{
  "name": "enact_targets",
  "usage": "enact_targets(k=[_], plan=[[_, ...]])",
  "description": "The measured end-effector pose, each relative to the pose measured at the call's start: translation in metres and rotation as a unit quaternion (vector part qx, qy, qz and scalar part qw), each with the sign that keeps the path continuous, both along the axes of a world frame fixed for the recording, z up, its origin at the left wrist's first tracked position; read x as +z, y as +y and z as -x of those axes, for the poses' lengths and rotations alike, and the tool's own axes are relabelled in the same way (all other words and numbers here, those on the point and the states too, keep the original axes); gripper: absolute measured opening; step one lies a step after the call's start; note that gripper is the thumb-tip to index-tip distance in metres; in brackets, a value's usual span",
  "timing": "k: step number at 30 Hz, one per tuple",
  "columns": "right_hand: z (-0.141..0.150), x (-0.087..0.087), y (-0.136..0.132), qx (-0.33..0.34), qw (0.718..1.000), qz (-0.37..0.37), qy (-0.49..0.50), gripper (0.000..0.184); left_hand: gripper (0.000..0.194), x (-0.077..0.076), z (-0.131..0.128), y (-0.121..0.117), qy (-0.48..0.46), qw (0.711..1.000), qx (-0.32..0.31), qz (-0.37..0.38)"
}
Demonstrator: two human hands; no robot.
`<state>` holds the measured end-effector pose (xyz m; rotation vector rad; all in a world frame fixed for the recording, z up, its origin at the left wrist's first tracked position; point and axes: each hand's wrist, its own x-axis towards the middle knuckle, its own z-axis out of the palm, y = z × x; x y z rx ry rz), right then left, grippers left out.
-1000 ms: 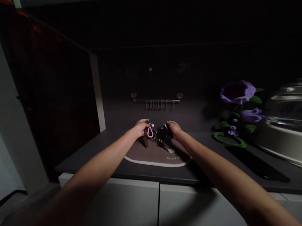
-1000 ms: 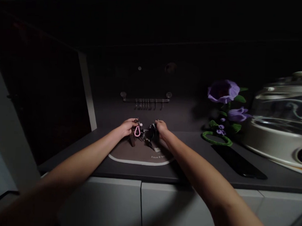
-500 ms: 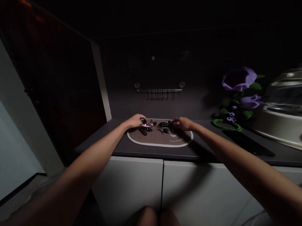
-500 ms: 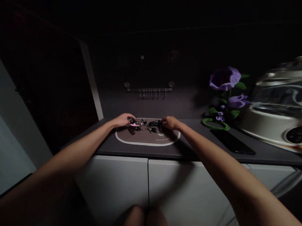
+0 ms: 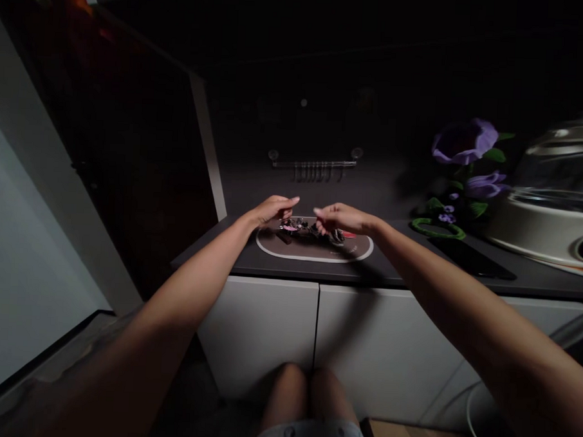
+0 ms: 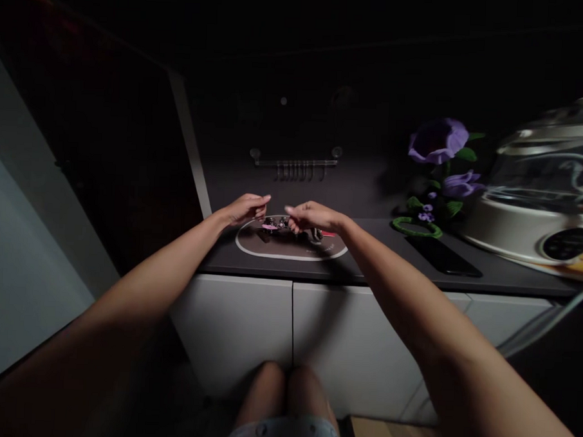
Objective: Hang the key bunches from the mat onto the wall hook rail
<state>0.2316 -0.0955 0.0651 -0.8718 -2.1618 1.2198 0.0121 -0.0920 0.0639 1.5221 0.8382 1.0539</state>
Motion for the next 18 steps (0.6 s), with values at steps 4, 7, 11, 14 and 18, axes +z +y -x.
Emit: enact_targets(k=[4,7,11,14,18], plan=[[0.011,-0.015,-0.003,0.010,0.982,0.131,0.137,0.067,0.058,-0.024,-0.007,-0.004,-0.089,0.991,-0.045,0.086],[0.012,-0.039,-0.001,0.021,0.962,0.193,0.194,0.066,0.063,-0.051,-0.011,-0.002,-0.117,0.984,-0.057,0.122],[0.008,-0.066,-0.001,0.021,0.939,0.234,0.249,0.065,0.064,-0.074,-0.013,-0.003,-0.138,0.980,-0.047,0.137],[0.006,-0.072,-0.002,0.019,0.930,0.244,0.273,0.066,0.064,-0.078,-0.013,-0.004,-0.145,0.979,-0.030,0.137],[0.008,-0.070,-0.002,0.022,0.926,0.252,0.279,0.067,0.065,-0.078,-0.013,-0.003,-0.143,0.980,-0.050,0.133]])
